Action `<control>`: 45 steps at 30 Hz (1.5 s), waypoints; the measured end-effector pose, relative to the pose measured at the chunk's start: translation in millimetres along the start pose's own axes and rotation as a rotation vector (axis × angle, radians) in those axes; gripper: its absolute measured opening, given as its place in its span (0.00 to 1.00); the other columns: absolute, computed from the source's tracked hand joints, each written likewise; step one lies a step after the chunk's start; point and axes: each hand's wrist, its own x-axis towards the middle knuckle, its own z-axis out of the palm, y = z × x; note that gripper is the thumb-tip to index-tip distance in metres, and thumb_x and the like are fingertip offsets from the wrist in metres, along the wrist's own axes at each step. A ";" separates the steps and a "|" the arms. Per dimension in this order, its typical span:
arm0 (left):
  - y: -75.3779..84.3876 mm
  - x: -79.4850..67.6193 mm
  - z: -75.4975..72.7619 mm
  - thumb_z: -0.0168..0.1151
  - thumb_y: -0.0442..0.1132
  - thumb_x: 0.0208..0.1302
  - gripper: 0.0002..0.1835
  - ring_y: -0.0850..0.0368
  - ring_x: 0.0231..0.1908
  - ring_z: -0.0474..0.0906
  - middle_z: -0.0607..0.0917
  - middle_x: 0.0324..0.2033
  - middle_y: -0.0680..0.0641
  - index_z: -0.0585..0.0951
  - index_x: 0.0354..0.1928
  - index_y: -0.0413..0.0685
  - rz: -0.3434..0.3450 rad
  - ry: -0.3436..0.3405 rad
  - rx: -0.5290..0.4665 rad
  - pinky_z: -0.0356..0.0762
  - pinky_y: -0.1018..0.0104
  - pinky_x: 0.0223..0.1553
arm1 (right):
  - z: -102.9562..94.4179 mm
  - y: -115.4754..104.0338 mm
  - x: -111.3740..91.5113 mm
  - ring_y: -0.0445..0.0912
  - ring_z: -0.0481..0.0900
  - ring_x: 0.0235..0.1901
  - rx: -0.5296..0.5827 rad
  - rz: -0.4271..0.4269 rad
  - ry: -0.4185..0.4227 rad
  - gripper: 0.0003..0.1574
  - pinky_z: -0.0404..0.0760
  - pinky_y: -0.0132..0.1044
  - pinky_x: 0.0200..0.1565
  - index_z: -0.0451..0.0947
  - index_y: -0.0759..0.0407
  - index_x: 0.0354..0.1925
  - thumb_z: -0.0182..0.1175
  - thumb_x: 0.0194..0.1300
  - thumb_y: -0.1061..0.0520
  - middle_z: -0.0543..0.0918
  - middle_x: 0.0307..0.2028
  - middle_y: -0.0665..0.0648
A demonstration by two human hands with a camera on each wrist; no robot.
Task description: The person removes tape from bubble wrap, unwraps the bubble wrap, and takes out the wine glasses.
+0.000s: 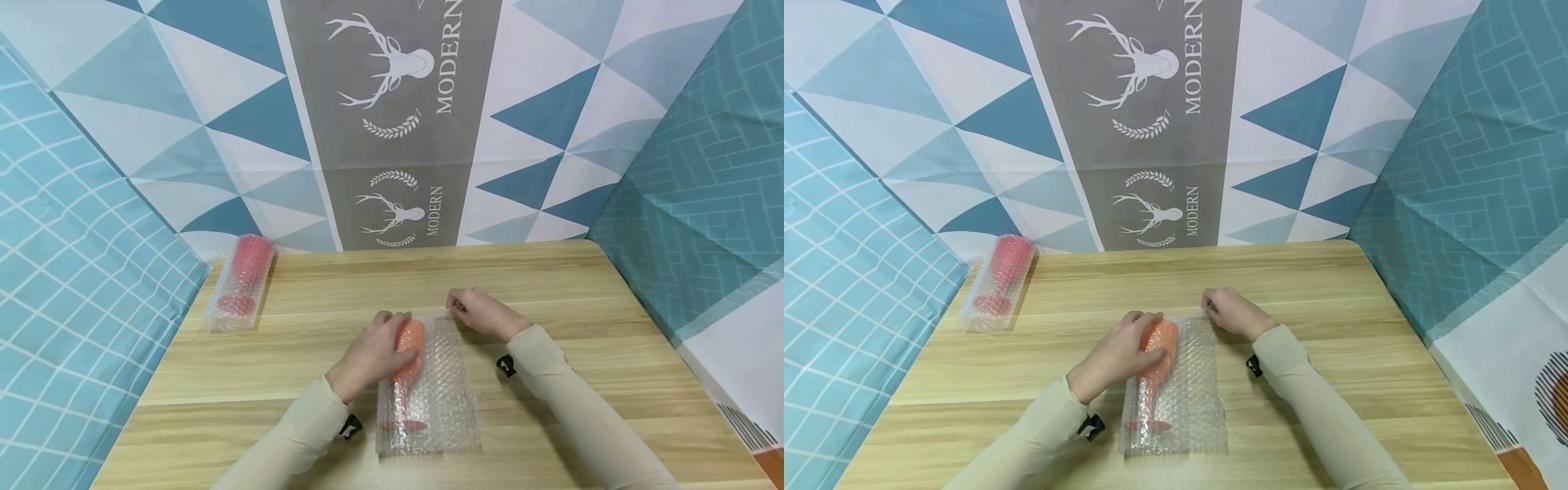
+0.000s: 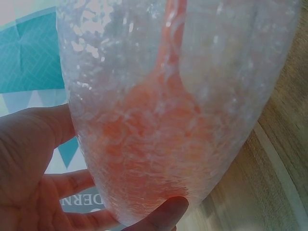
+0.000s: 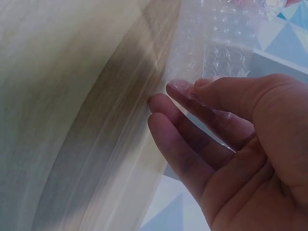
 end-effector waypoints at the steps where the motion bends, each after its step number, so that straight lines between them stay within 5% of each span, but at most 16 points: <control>1: -0.1 -0.1 0.1 0.67 0.51 0.64 0.36 0.41 0.51 0.82 0.77 0.61 0.36 0.72 0.72 0.47 0.000 -0.001 0.001 0.83 0.46 0.53 | 0.2 0.5 0.1 0.40 0.81 0.35 0.002 0.003 0.000 0.06 0.86 0.37 0.43 0.81 0.62 0.41 0.57 0.74 0.64 0.86 0.34 0.53; 11: 0.9 -0.2 -0.5 0.68 0.51 0.64 0.36 0.41 0.50 0.82 0.77 0.62 0.35 0.72 0.72 0.47 0.006 -0.004 0.001 0.84 0.46 0.52 | -3.4 -7.8 -0.2 0.42 0.81 0.34 -0.014 0.011 0.006 0.06 0.86 0.38 0.42 0.82 0.63 0.43 0.58 0.73 0.65 0.87 0.36 0.56; 15: 1.8 0.5 -0.8 0.68 0.51 0.64 0.36 0.40 0.50 0.83 0.77 0.61 0.35 0.72 0.72 0.47 0.000 -0.006 0.013 0.84 0.45 0.51 | -7.8 -15.7 0.2 0.51 0.86 0.45 -0.002 0.014 0.003 0.12 0.87 0.46 0.51 0.81 0.66 0.51 0.58 0.72 0.65 0.88 0.45 0.62; 21: 4.4 2.5 -0.6 0.68 0.52 0.64 0.37 0.38 0.47 0.83 0.77 0.61 0.35 0.71 0.73 0.49 -0.008 -0.019 0.033 0.85 0.45 0.47 | -14.4 -27.5 2.6 0.60 0.81 0.60 0.005 0.009 -0.004 0.21 0.82 0.53 0.61 0.76 0.68 0.61 0.59 0.72 0.64 0.84 0.58 0.67; 30: 11.0 5.3 0.5 0.67 0.52 0.66 0.36 0.33 0.44 0.83 0.78 0.60 0.32 0.72 0.72 0.45 0.026 -0.031 0.137 0.86 0.44 0.43 | -16.1 -47.0 8.6 0.58 0.81 0.61 0.014 -0.008 0.016 0.21 0.81 0.53 0.62 0.78 0.65 0.61 0.61 0.71 0.63 0.84 0.58 0.64; 45: 14.3 5.0 2.4 0.66 0.52 0.66 0.33 0.33 0.44 0.81 0.78 0.59 0.34 0.74 0.70 0.48 0.022 -0.023 0.153 0.83 0.43 0.46 | -4.6 -60.0 13.2 0.53 0.86 0.54 0.041 -0.105 -0.032 0.24 0.85 0.48 0.57 0.86 0.64 0.49 0.54 0.60 0.75 0.89 0.48 0.59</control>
